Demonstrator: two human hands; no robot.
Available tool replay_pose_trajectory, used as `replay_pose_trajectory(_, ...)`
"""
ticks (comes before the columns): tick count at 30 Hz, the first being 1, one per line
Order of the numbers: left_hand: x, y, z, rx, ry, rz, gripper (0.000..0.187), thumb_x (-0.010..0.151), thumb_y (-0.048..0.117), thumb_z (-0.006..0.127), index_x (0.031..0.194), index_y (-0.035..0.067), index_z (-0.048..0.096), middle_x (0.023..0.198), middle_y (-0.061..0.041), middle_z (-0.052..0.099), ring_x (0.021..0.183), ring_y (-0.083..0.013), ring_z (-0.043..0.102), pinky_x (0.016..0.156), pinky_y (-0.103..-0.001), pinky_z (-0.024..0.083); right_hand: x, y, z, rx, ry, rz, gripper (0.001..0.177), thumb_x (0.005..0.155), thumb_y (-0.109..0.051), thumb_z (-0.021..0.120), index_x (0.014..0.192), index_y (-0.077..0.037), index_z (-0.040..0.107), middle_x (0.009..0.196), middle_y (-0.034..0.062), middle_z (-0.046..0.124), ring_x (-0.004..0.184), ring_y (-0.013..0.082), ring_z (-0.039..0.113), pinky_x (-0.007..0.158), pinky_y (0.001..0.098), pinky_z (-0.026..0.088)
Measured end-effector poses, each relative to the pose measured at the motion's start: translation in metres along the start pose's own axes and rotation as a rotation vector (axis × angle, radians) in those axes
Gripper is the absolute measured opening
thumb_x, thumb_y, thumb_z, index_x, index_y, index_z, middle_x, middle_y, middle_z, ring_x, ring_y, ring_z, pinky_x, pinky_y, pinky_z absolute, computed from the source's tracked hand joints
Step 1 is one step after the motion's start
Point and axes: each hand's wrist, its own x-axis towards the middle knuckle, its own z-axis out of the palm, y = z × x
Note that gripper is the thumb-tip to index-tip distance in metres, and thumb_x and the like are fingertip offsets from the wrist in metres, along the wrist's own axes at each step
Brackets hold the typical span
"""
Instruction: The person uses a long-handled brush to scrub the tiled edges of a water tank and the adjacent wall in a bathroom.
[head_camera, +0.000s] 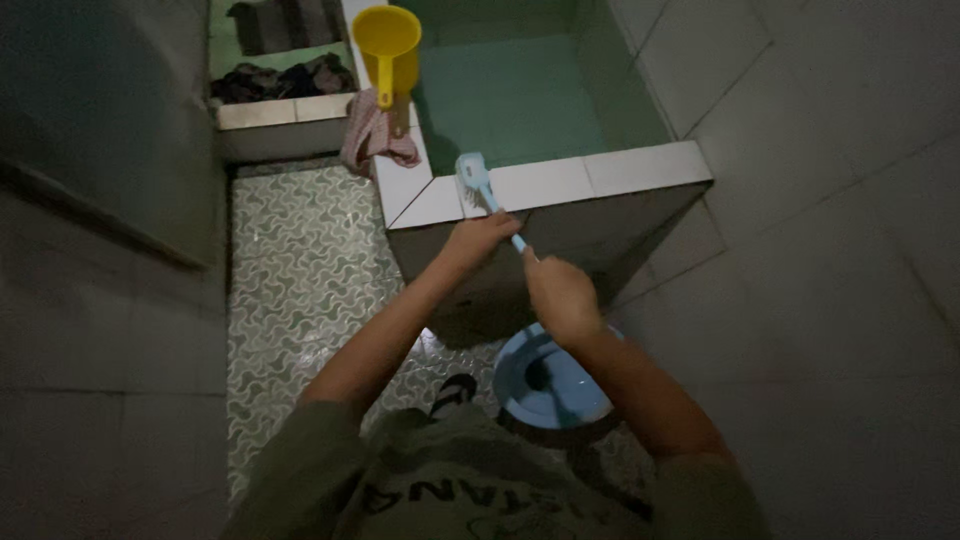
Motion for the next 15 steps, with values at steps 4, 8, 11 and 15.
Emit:
replay_pose_trajectory(4, 0.000, -0.019, -0.015, 0.076, -0.075, -0.162, 0.032, 0.093, 0.009, 0.060, 0.122, 0.019, 0.066, 0.134, -0.008, 0.067, 0.101, -0.0330, 0.072, 0.080, -0.044, 0.058, 0.027, -0.011, 0.017, 0.058, 0.052, -0.006, 0.041, 0.101, -0.007, 0.051, 0.142, -0.003, 0.055, 0.083, 0.0183, 0.072, 0.070, 0.0349, 0.073, 0.055, 0.0450, 0.059)
replay_pose_trajectory(8, -0.016, -0.012, -0.020, 0.000, -0.044, -0.124, 0.031, 0.093, 0.011, 0.062, 0.121, 0.022, 0.067, 0.124, -0.006, 0.070, 0.102, -0.0321, 0.073, 0.082, -0.039, 0.060, 0.015, -0.010, 0.017, -0.027, 0.024, -0.046, 0.035, 0.105, -0.011, 0.050, 0.139, -0.006, 0.057, 0.086, 0.0170, 0.072, 0.075, 0.0334, 0.073, 0.060, 0.0433, 0.059)
replay_pose_trajectory(11, -0.030, -0.010, -0.024, 0.022, 0.035, -0.085, 0.038, 0.088, 0.005, 0.059, 0.123, 0.019, 0.065, 0.131, -0.005, 0.070, 0.107, -0.0306, 0.073, 0.081, -0.039, 0.059, 0.017, -0.029, 0.026, 0.011, -0.047, -0.015, 0.047, 0.100, -0.008, 0.051, 0.147, -0.005, 0.049, 0.083, 0.0179, 0.070, 0.071, 0.0334, 0.073, 0.056, 0.0435, 0.060)
replay_pose_trajectory(15, -0.032, -0.026, -0.027, -0.043, 0.052, -0.118, 0.034, 0.093, 0.008, 0.063, 0.124, 0.022, 0.067, 0.127, -0.002, 0.072, 0.115, -0.0284, 0.071, 0.088, -0.037, 0.060, 0.021, -0.049, 0.041, 0.039, 0.125, 0.021, 0.044, 0.101, -0.009, 0.053, 0.144, -0.004, 0.052, 0.087, 0.0185, 0.068, 0.068, 0.0334, 0.072, 0.055, 0.0418, 0.060)
